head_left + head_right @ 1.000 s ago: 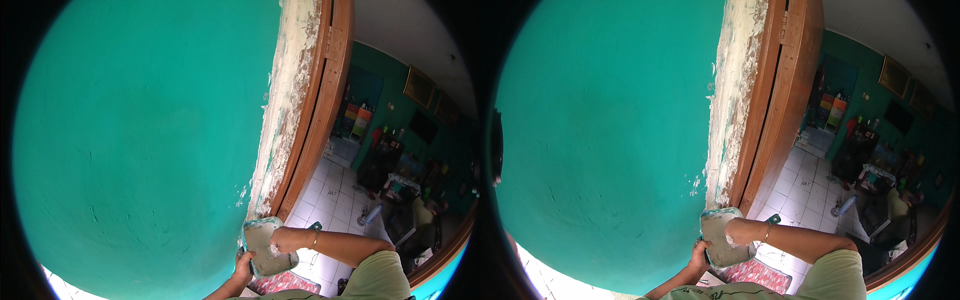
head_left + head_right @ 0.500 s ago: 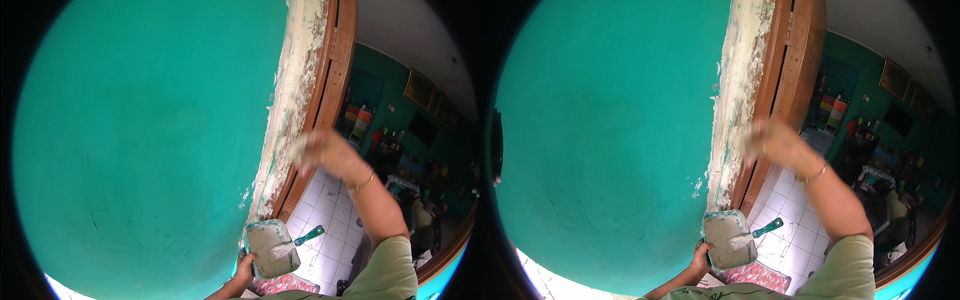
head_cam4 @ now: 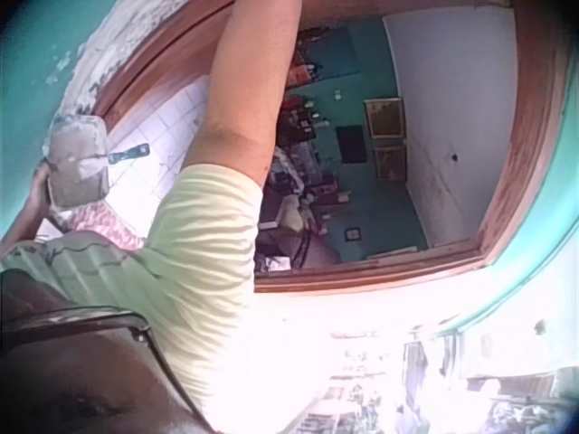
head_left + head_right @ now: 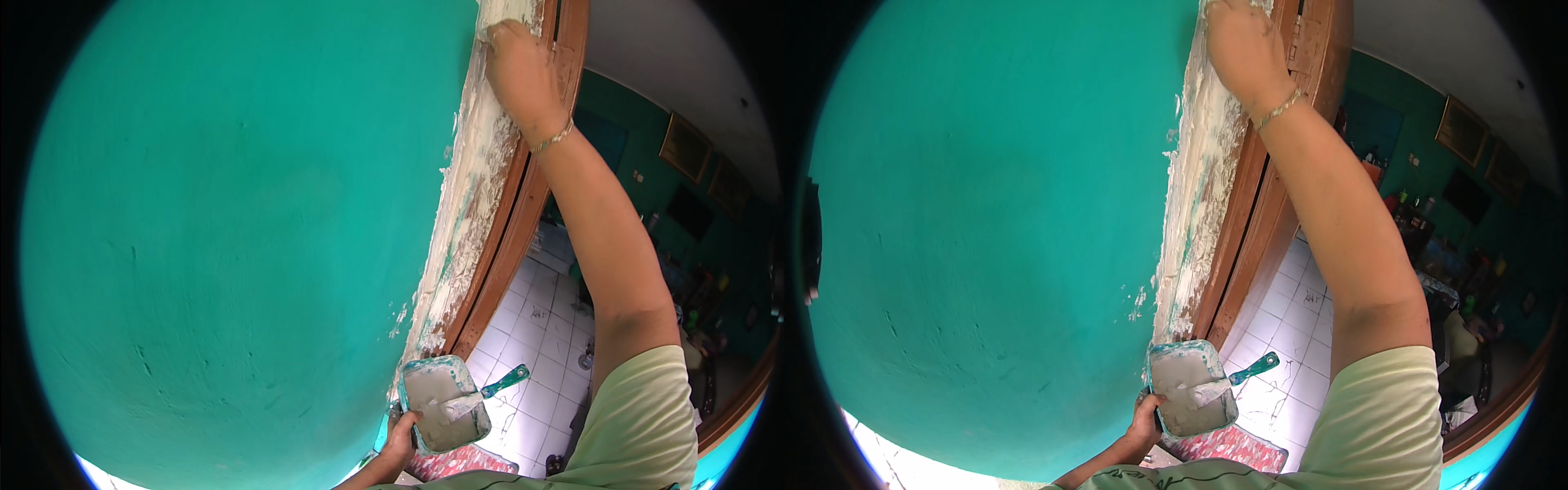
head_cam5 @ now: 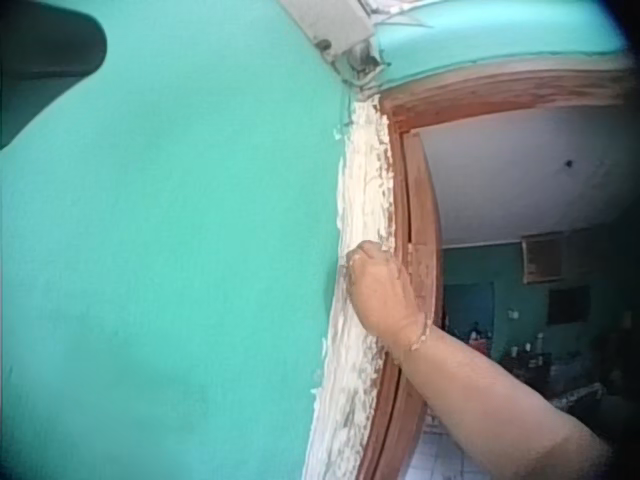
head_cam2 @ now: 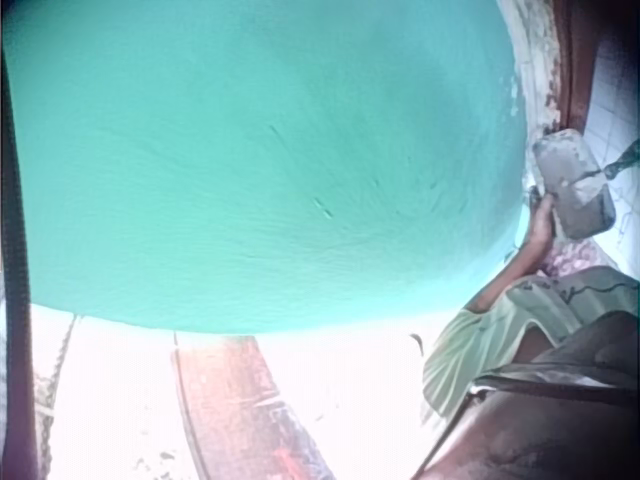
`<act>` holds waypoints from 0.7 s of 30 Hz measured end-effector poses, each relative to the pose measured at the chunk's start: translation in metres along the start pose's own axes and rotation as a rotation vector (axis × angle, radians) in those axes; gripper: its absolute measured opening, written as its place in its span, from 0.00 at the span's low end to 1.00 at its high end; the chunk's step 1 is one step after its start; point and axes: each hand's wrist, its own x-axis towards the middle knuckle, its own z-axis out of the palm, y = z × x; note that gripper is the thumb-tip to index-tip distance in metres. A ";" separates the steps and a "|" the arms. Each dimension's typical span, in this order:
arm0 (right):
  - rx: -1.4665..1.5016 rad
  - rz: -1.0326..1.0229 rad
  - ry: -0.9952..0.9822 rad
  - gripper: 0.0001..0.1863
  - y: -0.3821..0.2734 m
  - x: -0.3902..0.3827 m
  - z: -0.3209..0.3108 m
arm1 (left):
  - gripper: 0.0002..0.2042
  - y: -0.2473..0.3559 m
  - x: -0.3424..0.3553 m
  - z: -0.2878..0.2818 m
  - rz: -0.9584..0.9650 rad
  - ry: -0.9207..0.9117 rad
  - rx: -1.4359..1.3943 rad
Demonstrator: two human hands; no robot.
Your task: The person mixes a white substance in a small container using a tool and applies it by hand to fill in a damaged area on a green wall.
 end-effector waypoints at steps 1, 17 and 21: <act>-0.001 -0.054 0.059 0.07 0.003 -0.005 0.005 | 0.27 0.001 0.000 0.001 0.007 0.004 -0.003; -0.172 0.096 -0.120 0.34 -0.044 -0.069 0.016 | 0.25 -0.007 0.003 -0.012 -0.006 0.015 -0.011; -0.135 0.116 -0.139 0.32 -0.048 -0.072 0.016 | 0.26 -0.003 0.001 -0.014 -0.018 -0.010 -0.021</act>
